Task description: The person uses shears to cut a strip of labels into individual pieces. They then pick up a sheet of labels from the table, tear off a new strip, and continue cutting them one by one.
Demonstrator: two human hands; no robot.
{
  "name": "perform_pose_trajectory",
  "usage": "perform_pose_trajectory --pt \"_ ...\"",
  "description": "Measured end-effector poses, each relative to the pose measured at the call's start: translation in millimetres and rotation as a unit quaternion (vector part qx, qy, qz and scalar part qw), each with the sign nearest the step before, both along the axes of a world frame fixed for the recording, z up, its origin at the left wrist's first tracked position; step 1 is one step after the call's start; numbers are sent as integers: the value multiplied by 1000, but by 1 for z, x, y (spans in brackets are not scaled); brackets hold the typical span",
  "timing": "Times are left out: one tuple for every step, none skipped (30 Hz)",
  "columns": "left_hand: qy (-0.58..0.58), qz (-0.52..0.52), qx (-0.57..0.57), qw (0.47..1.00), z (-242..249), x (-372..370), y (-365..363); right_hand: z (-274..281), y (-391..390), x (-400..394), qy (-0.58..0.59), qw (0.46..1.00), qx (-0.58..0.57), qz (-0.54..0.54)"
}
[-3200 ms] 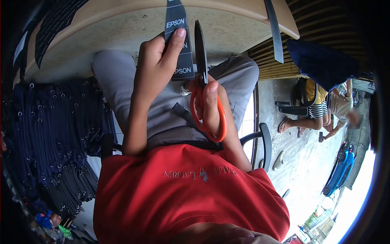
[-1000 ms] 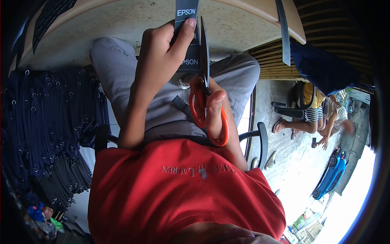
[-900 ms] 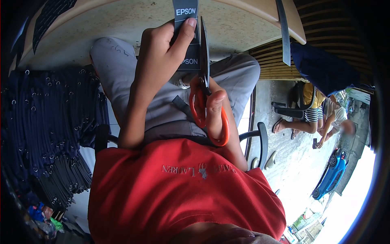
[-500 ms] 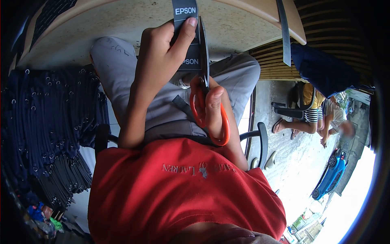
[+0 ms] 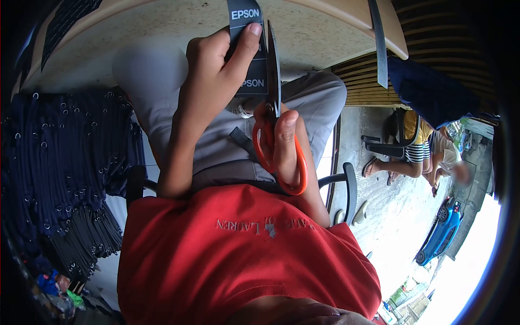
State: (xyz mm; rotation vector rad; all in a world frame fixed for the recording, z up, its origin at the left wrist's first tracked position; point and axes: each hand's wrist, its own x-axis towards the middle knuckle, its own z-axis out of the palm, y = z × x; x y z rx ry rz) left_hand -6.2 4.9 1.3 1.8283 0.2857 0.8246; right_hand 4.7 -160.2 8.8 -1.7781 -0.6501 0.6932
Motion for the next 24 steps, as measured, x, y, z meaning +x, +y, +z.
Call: perform_pose_trajectory --pt "6 1 -4 1000 1 0 -1 1 0 0 5 1000 -1 1" --pt "12 3 -9 1000 1 -1 -1 1 -1 0 10 1000 -2 2" --pt "12 3 -8 1000 1 -1 0 0 -2 0 10 1000 -2 2" --pt "11 5 -5 1000 1 -1 0 -3 -3 1 5 1000 26 6" --pt "11 7 -3 1000 0 -1 1 -4 -5 1 0 999 53 10" --pt "12 7 -3 1000 0 -1 1 -5 -5 1 0 999 53 10" --pt "11 12 9 1000 1 -1 1 -6 -5 2 1 998 52 24" --pt "10 18 20 1000 1 -1 2 -6 -5 3 2 998 50 38" --pt "11 18 20 1000 1 -2 2 -7 -5 3 2 998 50 39" --pt "13 19 27 999 2 -2 3 -7 -5 2 1 998 49 39" --pt "15 20 34 999 2 -3 3 -8 -5 2 0 998 49 39" --pt "15 20 34 999 1 -2 3 -9 -5 2 0 998 49 39" --pt "2 23 40 999 -1 -1 4 -11 -5 2 -2 998 56 39" --pt "-11 27 45 999 -2 -1 5 -12 -4 3 -4 997 64 39" --pt "-11 26 46 999 -2 0 4 -12 -4 4 -4 997 64 39" --pt "-13 23 46 999 -1 -1 4 -12 -5 4 -12 997 60 43" --pt "-15 19 45 999 -1 -1 4 -12 -5 5 -19 997 55 47" --pt "-14 19 45 999 -1 -1 4 -11 -5 4 -19 997 55 47" --pt "-7 19 47 999 -1 -1 4 -10 -5 4 -15 997 56 46" --pt "1 20 50 999 -1 -1 4 -10 -4 4 -11 997 57 44" --pt "1 20 50 999 -1 -1 3 -10 -4 3 -11 997 57 44" --pt "-3 22 45 999 -2 0 3 -10 -4 3 -8 997 56 44" --pt "-8 24 41 999 -2 0 3 -10 -4 3 -6 997 56 44" --pt "-8 24 41 999 -4 1 3 -9 -4 3 -6 997 56 44"
